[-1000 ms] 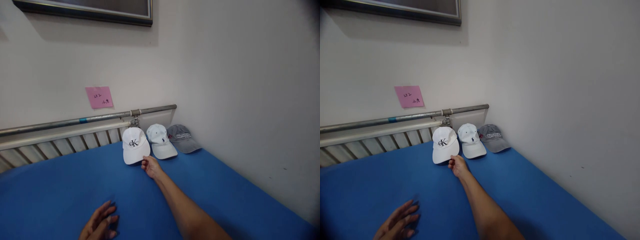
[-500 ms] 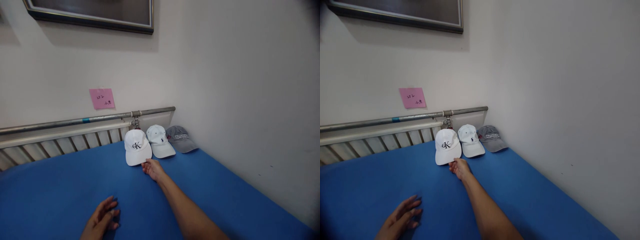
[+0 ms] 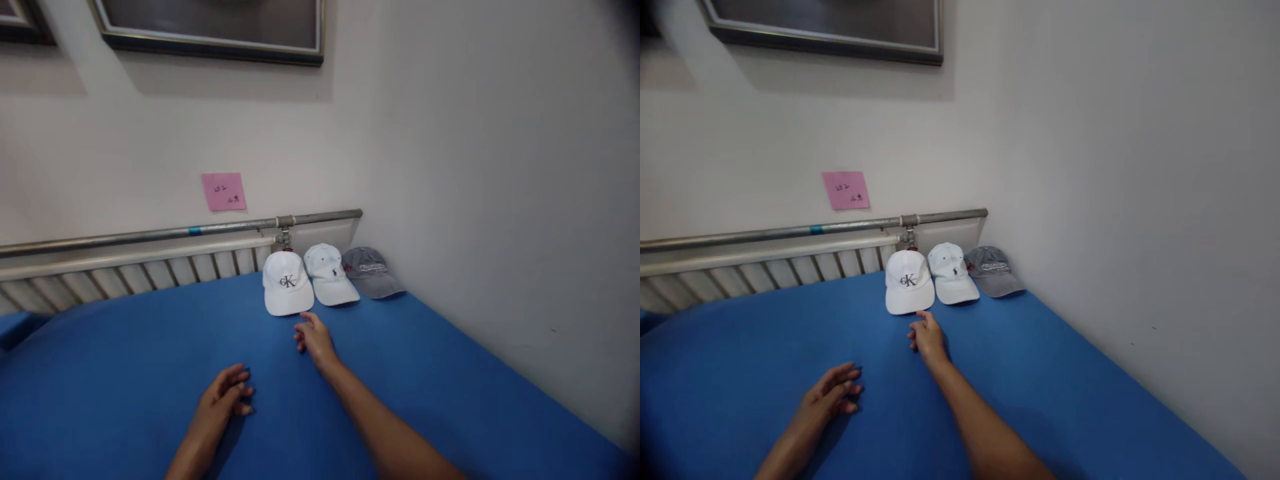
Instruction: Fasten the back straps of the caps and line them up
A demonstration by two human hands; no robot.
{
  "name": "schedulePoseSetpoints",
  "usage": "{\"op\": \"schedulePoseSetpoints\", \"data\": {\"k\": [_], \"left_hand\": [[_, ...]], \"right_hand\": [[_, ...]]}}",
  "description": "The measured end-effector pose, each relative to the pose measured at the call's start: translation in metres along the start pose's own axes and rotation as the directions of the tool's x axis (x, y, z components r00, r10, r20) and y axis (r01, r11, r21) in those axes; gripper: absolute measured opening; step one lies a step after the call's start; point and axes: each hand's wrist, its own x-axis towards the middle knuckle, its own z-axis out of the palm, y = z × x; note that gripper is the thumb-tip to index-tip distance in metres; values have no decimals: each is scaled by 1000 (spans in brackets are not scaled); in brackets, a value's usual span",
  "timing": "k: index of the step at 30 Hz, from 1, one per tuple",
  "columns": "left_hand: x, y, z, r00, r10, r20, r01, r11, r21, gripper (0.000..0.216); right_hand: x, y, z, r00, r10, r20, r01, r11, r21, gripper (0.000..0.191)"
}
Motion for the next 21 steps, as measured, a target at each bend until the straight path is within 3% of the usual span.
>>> {"op": "schedulePoseSetpoints", "data": {"k": [4,7,10,12,14,21], "left_hand": [[-17,13,9,998,-4,-70,-4,994,-109,29],[-18,16,0,979,10,-202,-41,988,-149,22],[-20,13,-26,934,40,-355,-115,974,-193,19],[-26,11,-47,882,61,-467,-183,958,-221,18],[-34,12,-70,809,75,-583,-263,933,-244,19],[-59,21,-144,514,57,-856,-533,803,-267,6]], "right_hand": [[-38,8,14,980,-42,196,74,985,-155,15],[-55,18,24,927,-80,366,159,969,-190,11],[-60,29,32,799,-261,542,476,825,-305,18],[-60,34,34,732,-315,604,591,735,-332,22],[-61,34,34,696,-343,630,647,681,-343,22],[-61,33,33,684,-339,646,659,666,-349,21]]}}
